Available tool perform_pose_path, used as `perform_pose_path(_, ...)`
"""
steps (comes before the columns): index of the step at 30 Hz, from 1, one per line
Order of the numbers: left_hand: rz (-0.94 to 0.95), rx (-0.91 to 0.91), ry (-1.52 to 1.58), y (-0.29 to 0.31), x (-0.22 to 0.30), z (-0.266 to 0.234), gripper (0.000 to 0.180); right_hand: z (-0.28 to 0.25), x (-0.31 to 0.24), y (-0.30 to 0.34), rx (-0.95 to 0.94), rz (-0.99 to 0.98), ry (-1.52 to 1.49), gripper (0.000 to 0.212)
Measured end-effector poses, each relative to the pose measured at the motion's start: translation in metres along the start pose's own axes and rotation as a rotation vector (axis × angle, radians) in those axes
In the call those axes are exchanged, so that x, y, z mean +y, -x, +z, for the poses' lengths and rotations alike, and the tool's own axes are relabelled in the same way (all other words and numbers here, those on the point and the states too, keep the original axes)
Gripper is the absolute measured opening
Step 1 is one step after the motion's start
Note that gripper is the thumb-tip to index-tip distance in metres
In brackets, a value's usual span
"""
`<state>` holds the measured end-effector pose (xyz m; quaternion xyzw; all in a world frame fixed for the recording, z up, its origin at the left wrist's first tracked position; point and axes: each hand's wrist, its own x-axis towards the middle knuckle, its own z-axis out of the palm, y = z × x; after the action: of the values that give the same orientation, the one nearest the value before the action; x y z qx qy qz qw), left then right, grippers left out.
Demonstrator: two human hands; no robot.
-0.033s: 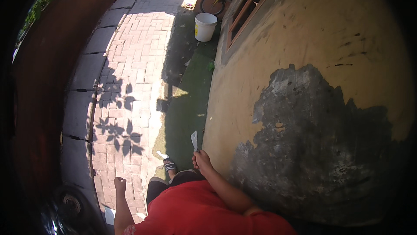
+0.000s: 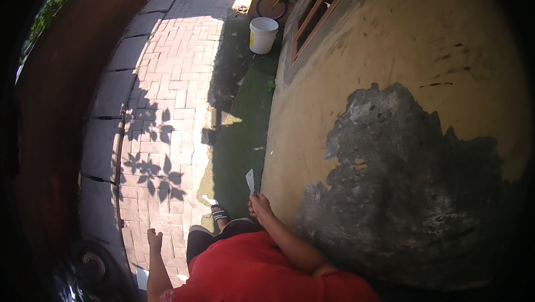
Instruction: The person uses a scraper to remove peeling paint and plaster from an exterior wall, occasionally picking off loose pieces by hand.
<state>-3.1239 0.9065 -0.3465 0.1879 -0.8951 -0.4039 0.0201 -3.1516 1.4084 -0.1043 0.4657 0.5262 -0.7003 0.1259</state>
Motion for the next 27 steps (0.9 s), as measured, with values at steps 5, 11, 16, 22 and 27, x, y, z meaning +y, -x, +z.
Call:
perform_pose_path(5,-0.611,-0.300,0.304,-0.016,0.010,-0.045,0.043,0.014,0.002,-0.024,0.075,0.030,0.016,0.009)
perform_pose_path(11,-0.878,-0.736,0.049,-0.037,-0.036,-0.057,0.052,0.019,-0.033,-0.005,0.255,-0.232,0.179,0.038)
perform_pose_path(16,-0.712,-0.884,-0.073,-0.157,-0.014,-0.023,0.033,-0.023,-0.020,0.004,0.613,-0.393,0.285,0.040)
perform_pose_path(22,-0.389,-0.709,0.102,-0.324,0.065,0.021,0.026,-0.022,-0.064,0.063,0.611,-0.468,-0.178,0.038)
perform_pose_path(27,-0.314,-0.765,-0.034,-0.394,0.120,0.072,0.029,-0.025,-0.127,0.101,1.047,-0.684,0.264,0.035)
